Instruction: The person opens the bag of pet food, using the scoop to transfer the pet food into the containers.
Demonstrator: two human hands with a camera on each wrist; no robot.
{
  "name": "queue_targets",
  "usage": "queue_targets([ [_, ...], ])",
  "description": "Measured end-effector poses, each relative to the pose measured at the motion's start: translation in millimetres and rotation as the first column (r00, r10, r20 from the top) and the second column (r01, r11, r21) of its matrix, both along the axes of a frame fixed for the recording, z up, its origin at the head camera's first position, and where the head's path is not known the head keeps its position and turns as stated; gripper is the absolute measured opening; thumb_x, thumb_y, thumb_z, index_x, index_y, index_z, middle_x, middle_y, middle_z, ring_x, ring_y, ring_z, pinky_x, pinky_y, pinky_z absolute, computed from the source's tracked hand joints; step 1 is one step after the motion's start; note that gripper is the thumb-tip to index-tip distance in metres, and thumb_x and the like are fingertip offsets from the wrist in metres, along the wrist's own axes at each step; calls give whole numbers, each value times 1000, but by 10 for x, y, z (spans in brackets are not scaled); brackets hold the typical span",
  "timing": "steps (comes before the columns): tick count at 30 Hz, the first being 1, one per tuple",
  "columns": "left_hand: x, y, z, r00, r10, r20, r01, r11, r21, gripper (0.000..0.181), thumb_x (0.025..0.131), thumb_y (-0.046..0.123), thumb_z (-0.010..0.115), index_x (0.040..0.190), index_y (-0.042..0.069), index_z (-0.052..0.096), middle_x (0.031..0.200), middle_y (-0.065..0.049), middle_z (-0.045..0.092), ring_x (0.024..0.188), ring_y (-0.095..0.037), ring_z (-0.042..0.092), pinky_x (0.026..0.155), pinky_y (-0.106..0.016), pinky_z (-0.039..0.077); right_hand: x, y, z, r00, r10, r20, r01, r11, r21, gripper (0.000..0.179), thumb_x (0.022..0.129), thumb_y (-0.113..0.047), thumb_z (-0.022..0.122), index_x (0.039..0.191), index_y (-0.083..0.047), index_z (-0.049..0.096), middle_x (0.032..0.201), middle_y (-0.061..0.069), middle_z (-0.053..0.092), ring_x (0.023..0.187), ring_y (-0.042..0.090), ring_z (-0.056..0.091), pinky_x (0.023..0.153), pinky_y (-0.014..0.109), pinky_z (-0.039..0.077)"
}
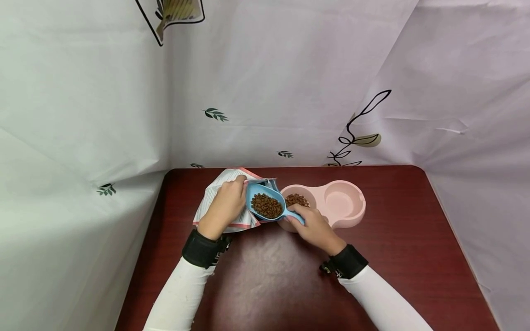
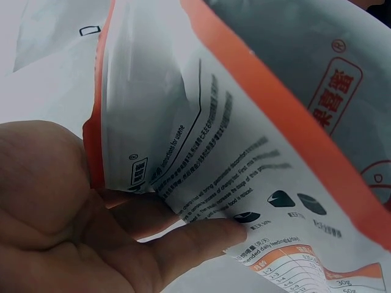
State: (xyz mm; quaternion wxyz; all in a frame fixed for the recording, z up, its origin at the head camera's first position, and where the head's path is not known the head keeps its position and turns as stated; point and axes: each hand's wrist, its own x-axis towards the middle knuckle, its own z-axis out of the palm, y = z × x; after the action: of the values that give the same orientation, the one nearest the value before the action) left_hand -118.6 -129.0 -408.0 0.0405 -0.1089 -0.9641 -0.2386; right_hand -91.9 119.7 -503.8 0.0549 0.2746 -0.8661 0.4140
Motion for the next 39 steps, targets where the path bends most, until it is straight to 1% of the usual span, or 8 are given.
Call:
queue_targets([
  [8,1,-1,-2,1000,-6,16,6,1000,8,25,105,18,41,106,2,60,81,-18,69,79,-33,69,60,-47,53,30,211,223,999,34,26,-35,999,33,12,95,-22,62,106,-18,67,89,-6,69,73,5,60,63,33,53],
  [14,-16,-16,-20,999,-13,36,12,1000,11,26,106,19,38,103,2,58,64,-11,57,60,-26,61,52,-40,45,64,546,382,1000,-2,27,0,999,53,11,95,-23,64,104,-18,68,80,-7,64,68,7,56,59,32,49],
  [19,-27,-22,-20,999,-6,32,5,1000,4,25,106,19,39,101,3,58,66,-10,58,65,-27,63,54,-41,46,87,889,458,999,-32,30,29,994,108,11,95,-25,63,105,-21,68,84,-7,66,63,7,52,56,28,45],
  [25,-12,-26,-3,998,-4,63,4,1000,5,26,106,20,38,105,3,57,64,-9,55,57,-24,57,50,-38,43,103,1372,539,994,-111,-19,113,966,232,13,93,-18,66,104,-11,69,89,0,70,65,10,55,56,33,47],
  [29,1,-25,1,998,-7,67,6,1000,11,26,106,20,38,107,2,58,64,-9,55,57,-24,57,51,-38,43,101,1656,619,989,-149,19,136,940,313,16,95,-21,62,105,-9,68,85,2,69,63,11,53,54,33,45],
  [34,7,-30,9,998,-8,60,7,1000,18,26,106,19,39,107,1,58,63,-9,54,55,-24,56,50,-38,43,97,1904,662,979,-174,102,128,927,353,16,97,-25,61,102,-12,67,67,-3,53,51,9,39,49,27,36],
  [36,9,-32,17,998,-9,63,8,1000,15,26,106,19,38,107,1,58,62,-9,53,54,-24,54,49,-37,42,87,1974,660,978,-178,112,125,921,368,14,96,-25,61,101,-13,67,65,-3,50,52,8,38,49,27,35],
  [39,4,-31,20,998,-13,59,13,1000,9,27,106,19,38,106,1,58,62,-8,52,54,-22,54,50,-37,42,55,2064,662,979,-179,97,125,905,406,14,95,-24,63,100,-11,67,68,-2,53,55,8,40,51,28,35],
])
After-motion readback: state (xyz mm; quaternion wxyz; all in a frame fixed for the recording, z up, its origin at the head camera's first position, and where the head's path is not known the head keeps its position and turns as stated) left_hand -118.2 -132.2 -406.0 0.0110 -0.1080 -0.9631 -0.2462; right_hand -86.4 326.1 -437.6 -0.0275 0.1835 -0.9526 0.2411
